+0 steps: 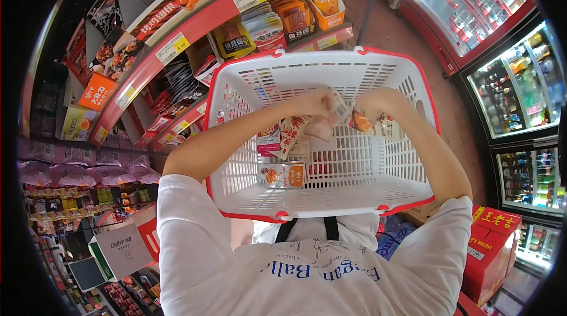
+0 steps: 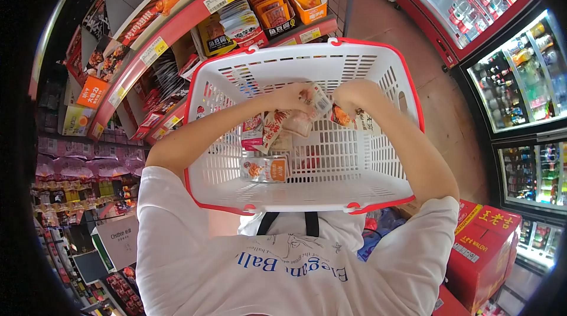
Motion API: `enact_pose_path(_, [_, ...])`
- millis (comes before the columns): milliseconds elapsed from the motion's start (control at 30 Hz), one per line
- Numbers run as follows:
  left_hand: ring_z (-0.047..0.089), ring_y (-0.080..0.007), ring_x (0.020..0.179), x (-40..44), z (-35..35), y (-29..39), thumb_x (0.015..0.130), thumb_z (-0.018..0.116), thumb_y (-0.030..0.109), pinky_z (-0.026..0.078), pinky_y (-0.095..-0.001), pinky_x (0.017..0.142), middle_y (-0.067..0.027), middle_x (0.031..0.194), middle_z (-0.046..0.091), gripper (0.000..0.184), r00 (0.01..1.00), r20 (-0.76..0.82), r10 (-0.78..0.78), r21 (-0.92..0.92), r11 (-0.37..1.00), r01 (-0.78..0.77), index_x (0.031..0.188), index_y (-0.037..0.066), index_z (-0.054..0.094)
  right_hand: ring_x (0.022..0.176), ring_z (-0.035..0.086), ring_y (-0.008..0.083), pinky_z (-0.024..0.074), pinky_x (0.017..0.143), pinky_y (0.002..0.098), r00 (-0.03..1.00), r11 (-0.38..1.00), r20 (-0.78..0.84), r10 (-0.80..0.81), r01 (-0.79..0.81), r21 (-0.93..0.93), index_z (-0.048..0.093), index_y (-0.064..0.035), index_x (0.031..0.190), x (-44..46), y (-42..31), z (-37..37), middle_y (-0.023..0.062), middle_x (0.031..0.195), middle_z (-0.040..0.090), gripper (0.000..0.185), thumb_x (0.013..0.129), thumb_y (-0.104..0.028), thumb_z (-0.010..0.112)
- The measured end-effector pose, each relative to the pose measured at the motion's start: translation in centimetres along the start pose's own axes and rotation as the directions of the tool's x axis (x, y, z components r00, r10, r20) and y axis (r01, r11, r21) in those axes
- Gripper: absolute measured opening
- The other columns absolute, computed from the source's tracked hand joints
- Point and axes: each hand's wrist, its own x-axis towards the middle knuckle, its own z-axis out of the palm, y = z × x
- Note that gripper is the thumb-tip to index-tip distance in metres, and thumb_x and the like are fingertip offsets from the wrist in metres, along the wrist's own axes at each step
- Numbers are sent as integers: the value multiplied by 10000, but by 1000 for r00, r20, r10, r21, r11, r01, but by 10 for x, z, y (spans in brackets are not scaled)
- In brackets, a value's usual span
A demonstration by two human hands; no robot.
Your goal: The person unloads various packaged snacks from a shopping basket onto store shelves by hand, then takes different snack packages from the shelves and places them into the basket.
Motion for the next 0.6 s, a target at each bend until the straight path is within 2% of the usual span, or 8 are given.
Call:
enact_pose_path(100, [615,-133,790,-3,-14,20,750,760,302,503,-311,698,-47,874,636,335,999,-49,-21,-116,993,15,854,57,556,837,679,305,519,720,422,999,1000,33,-5,5,17,698,-43,996,-18,1,-9,164,869,693,398,603,-42,760])
enact_pose_path(167, [585,-101,785,-3,-20,26,827,705,219,504,-254,692,-33,861,599,224,943,221,-249,-740,587,328,906,70,558,736,649,228,496,626,391,977,925,-67,-202,213,314,632,-19,1004,-21,12,-9,112,848,662,376,644,-18,742])
enact_pose_path(233, [582,-90,802,0,-31,17,894,618,138,511,-223,703,-48,879,599,119,934,286,-213,-804,478,355,965,50,579,754,636,205,490,648,383,940,888,-167,-299,338,312,622,-31,1013,-19,12,-12,93,858,648,369,662,-19,736])
enact_pose_path(300, [630,-117,822,-5,-41,11,926,567,124,537,-236,695,-62,904,621,155,890,450,-68,-890,44,454,1047,30,589,773,622,182,484,669,374,882,838,-267,-389,459,295,613,-43,1022,-21,8,-15,73,868,635,363,680,-19,730])
enact_pose_path(333, [644,-147,845,-12,-48,20,952,509,105,549,-253,709,-76,960,643,189,875,431,-222,-892,40,450,1105,27,589,785,607,184,475,689,368,880,829,-342,-329,443,342,619,-44,1007,-33,-2,-22,65,841,616,333,695,-37,734])
enact_pose_path(400, [642,-177,877,-25,-57,25,943,529,127,562,-279,739,-102,990,637,174,897,390,-210,-905,93,415,1066,21,592,797,591,186,466,709,362,873,815,-411,-264,429,389,626,-45,992,-42,-16,-28,56,815,598,303,710,-55,739])
enact_pose_path(467, [647,-210,948,-27,-64,7,950,529,190,574,-364,819,-124,1078,638,196,926,366,-95,-898,226,378,1054,36,594,811,569,204,458,718,372,707,833,-653,-271,512,208,636,-47,980,-42,-26,-30,50,862,563,288,720,-87,753])
enact_pose_path(600, [625,-263,1036,-36,-64,44,989,443,257,546,-440,903,-123,1172,609,287,935,324,-143,-938,85,337,1142,41,553,848,558,224,462,755,364,617,840,-762,-199,508,192,653,-57,985,-37,-37,-26,66,976,545,272,740,-122,752])
